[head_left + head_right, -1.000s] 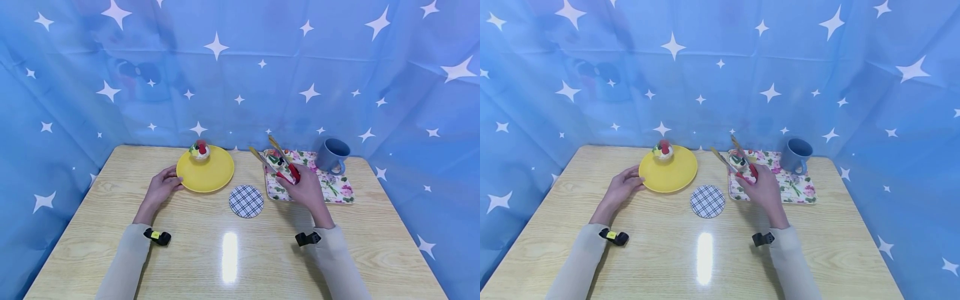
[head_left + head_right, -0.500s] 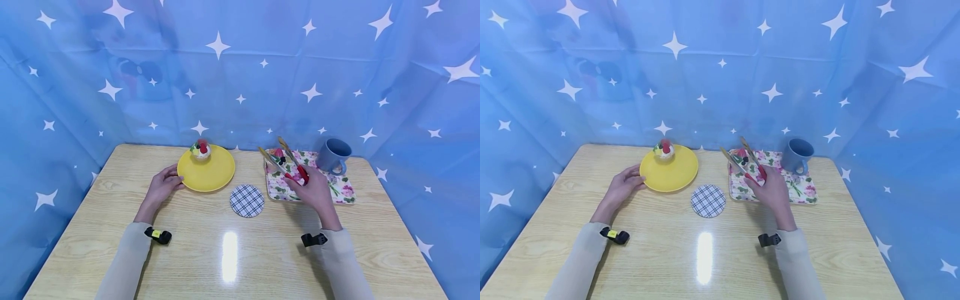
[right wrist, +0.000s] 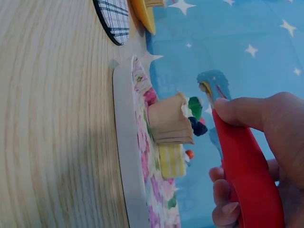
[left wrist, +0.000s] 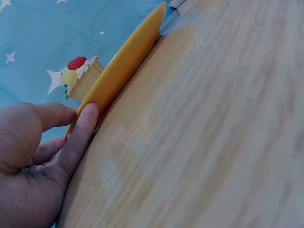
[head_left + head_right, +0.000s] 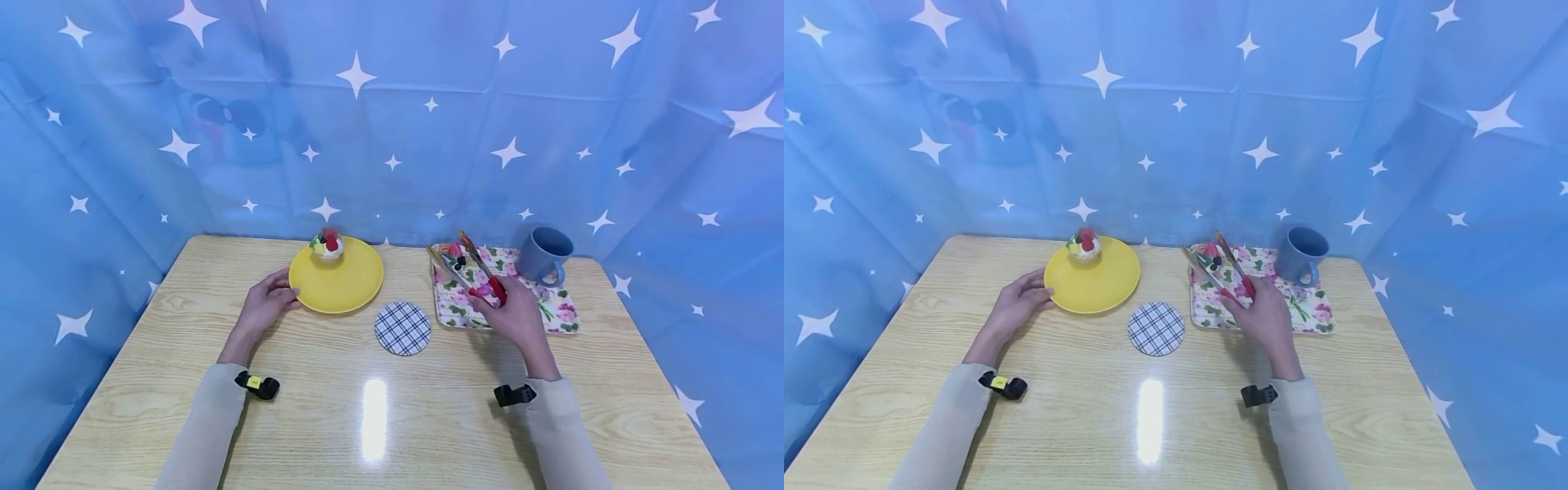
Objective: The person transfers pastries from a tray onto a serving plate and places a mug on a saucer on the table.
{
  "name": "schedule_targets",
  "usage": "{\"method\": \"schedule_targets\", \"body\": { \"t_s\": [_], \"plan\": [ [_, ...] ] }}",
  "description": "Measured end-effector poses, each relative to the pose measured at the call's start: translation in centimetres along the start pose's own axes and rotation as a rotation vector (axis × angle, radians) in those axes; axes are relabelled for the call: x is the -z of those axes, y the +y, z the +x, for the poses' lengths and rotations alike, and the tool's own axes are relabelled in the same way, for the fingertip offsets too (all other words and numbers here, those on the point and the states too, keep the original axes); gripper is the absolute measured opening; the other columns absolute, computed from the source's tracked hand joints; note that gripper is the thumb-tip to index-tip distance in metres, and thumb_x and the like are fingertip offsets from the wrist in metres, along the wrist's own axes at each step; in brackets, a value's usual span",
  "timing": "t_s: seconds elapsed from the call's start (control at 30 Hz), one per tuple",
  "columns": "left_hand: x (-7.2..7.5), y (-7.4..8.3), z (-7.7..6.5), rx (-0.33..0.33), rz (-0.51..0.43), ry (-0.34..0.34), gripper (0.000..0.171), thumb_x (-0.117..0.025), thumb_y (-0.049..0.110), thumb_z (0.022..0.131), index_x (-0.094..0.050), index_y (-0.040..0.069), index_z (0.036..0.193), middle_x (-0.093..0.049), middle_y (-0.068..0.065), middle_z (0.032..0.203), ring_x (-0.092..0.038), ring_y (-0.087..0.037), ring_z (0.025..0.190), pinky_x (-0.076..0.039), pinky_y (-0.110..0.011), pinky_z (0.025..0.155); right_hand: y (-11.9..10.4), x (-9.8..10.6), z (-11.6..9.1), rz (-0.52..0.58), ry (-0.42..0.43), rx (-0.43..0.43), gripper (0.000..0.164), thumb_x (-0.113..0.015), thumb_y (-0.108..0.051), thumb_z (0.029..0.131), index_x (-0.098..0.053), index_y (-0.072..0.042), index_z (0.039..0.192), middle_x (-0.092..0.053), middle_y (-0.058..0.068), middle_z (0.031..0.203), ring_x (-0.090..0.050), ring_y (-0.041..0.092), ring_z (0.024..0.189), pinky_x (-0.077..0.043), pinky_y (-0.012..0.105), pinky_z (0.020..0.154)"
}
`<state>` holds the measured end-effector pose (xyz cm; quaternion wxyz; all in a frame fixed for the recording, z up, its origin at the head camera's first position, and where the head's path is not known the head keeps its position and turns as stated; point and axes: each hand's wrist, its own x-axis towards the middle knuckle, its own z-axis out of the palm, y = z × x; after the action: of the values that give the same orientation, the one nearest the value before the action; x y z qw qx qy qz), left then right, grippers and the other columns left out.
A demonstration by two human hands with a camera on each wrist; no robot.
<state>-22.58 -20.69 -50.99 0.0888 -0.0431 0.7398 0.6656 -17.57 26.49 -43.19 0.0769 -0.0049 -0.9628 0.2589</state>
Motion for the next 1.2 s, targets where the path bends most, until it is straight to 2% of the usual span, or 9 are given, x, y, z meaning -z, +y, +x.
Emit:
{"method": "schedule_targets", "body": {
  "t_s": [0.23,0.53,0.73,0.87,1.1,1.2],
  "plan": [
    [0.0,0.0,-0.1,-0.01,-0.007,-0.003,0.065,-0.063,0.013,0.102,-0.035,0.013,0.16,-0.052,-0.014,0.132,-0.07,-0.002,0.093,-0.065,-0.023,0.089,0.4,0.0,-0.1,-0.012,-0.006,-0.002,0.058,-0.078,-0.043,0.09,-0.064,0.001,0.125,-0.061,0.016,0.093,-0.052,0.027,0.077,-0.041,0.028,0.057],
    [0.0,0.2,0.0,-0.012,-0.003,0.001,0.065,-0.063,0.012,0.102,-0.035,0.013,0.16,-0.052,-0.014,0.131,-0.07,-0.003,0.093,-0.065,-0.023,0.089,1.0,-0.3,-0.2,-0.017,-0.02,0.008,0.061,-0.077,-0.046,0.09,-0.064,0.002,0.127,-0.064,0.019,0.097,-0.054,0.028,0.079,-0.042,0.028,0.06],
    [0.0,0.0,-0.1,-0.009,-0.015,-0.006,0.064,-0.063,0.014,0.102,-0.035,0.013,0.16,-0.052,-0.014,0.132,-0.07,-0.003,0.094,-0.065,-0.023,0.09,1.2,-0.5,-0.3,-0.023,-0.041,-0.021,0.064,-0.076,-0.046,0.091,-0.061,0.001,0.132,-0.064,0.02,0.101,-0.054,0.028,0.083,-0.043,0.028,0.062],
    [0.0,-0.1,-0.1,-0.016,-0.01,-0.007,0.064,-0.063,0.015,0.102,-0.036,0.013,0.16,-0.052,-0.014,0.132,-0.07,-0.003,0.095,-0.065,-0.023,0.09,1.4,-0.8,-0.2,-0.028,-0.052,-0.028,0.062,-0.075,-0.045,0.092,-0.062,0.001,0.131,-0.062,0.017,0.094,-0.053,0.027,0.08,-0.041,0.027,0.06],
    [0.0,-0.2,0.0,-0.014,-0.012,-0.001,0.065,-0.064,0.014,0.102,-0.036,0.013,0.16,-0.052,-0.013,0.131,-0.07,-0.002,0.095,-0.065,-0.023,0.09,1.8,-1.2,0.0,-0.018,-0.061,-0.019,0.05,-0.077,-0.043,0.091,-0.067,0.001,0.114,-0.054,0.01,0.078,-0.047,0.023,0.067,-0.035,0.028,0.055],
    [0.0,-0.2,0.0,-0.015,-0.018,-0.003,0.065,-0.064,0.014,0.102,-0.035,0.013,0.16,-0.052,-0.013,0.131,-0.069,-0.002,0.096,-0.065,-0.023,0.09,1.9,-1.4,0.0,-0.012,-0.073,-0.025,0.051,-0.076,-0.042,0.091,-0.067,0.001,0.117,-0.055,0.01,0.079,-0.047,0.022,0.066,-0.036,0.028,0.054]
  ]
}}
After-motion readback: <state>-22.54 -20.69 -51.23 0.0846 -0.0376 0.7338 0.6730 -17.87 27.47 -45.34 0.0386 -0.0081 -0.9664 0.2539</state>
